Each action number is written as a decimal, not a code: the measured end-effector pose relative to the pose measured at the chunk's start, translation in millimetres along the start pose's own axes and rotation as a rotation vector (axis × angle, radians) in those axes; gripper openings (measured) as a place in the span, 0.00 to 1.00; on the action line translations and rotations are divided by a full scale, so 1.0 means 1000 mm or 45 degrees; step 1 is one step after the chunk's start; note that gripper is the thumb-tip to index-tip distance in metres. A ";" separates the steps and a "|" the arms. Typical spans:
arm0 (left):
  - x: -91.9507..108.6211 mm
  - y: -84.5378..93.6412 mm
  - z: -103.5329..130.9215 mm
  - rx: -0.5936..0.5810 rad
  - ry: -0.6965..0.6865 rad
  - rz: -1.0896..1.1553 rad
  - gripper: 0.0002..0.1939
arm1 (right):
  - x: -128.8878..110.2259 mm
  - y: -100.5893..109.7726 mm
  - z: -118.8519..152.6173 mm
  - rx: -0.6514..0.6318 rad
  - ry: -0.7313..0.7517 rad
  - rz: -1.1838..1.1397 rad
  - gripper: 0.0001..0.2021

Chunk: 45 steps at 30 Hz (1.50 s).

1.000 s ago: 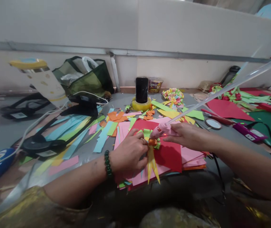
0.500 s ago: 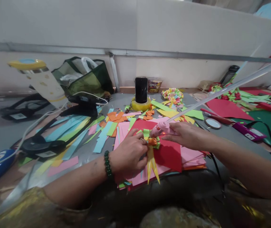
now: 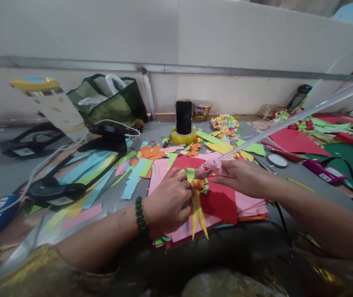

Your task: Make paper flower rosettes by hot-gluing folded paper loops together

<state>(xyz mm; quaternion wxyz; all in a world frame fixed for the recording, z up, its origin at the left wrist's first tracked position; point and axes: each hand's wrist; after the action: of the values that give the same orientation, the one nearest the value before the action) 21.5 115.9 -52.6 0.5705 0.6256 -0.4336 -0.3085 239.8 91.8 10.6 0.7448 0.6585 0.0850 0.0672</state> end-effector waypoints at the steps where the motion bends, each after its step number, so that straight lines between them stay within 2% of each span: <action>1: 0.000 0.000 0.000 0.001 -0.002 -0.008 0.10 | 0.000 0.000 0.000 0.010 -0.006 0.003 0.18; 11: 0.000 0.000 0.001 0.021 -0.016 -0.013 0.09 | -0.002 0.001 0.002 0.019 -0.009 0.010 0.19; 16: 0.000 0.000 0.001 -0.001 -0.008 -0.014 0.08 | 0.001 0.003 0.005 0.006 0.049 -0.049 0.19; 22: 0.001 0.001 0.000 -0.008 -0.008 -0.018 0.09 | 0.001 0.001 0.002 0.102 -0.045 -0.055 0.20; 28: 0.001 0.000 0.002 0.032 -0.006 -0.006 0.09 | 0.000 -0.001 0.001 0.013 0.023 -0.063 0.19; 31: -0.001 -0.002 0.002 0.053 -0.027 -0.015 0.10 | -0.001 -0.001 0.001 0.057 0.008 -0.050 0.19; 37: 0.001 0.000 0.001 -0.002 -0.002 -0.019 0.09 | 0.000 -0.001 0.001 0.015 0.007 -0.071 0.19; 41: 0.002 0.002 0.001 0.012 -0.009 -0.008 0.09 | 0.001 -0.002 0.003 0.089 -0.018 -0.064 0.21; 45: 0.002 0.001 0.002 0.032 -0.012 -0.017 0.09 | 0.001 -0.004 0.004 0.090 -0.008 -0.040 0.21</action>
<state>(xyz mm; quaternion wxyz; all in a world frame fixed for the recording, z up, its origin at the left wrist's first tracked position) 20.2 113.6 -52.0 0.5586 0.6341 -0.4359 -0.3096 241.1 87.5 7.4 0.7223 0.6831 0.0955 0.0503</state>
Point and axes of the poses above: each hand's wrist, its own z-axis away from the middle knuckle, its own y-axis out of the back of the hand, x = y × z, and after that the axes turned 2 degrees about x, right-handed
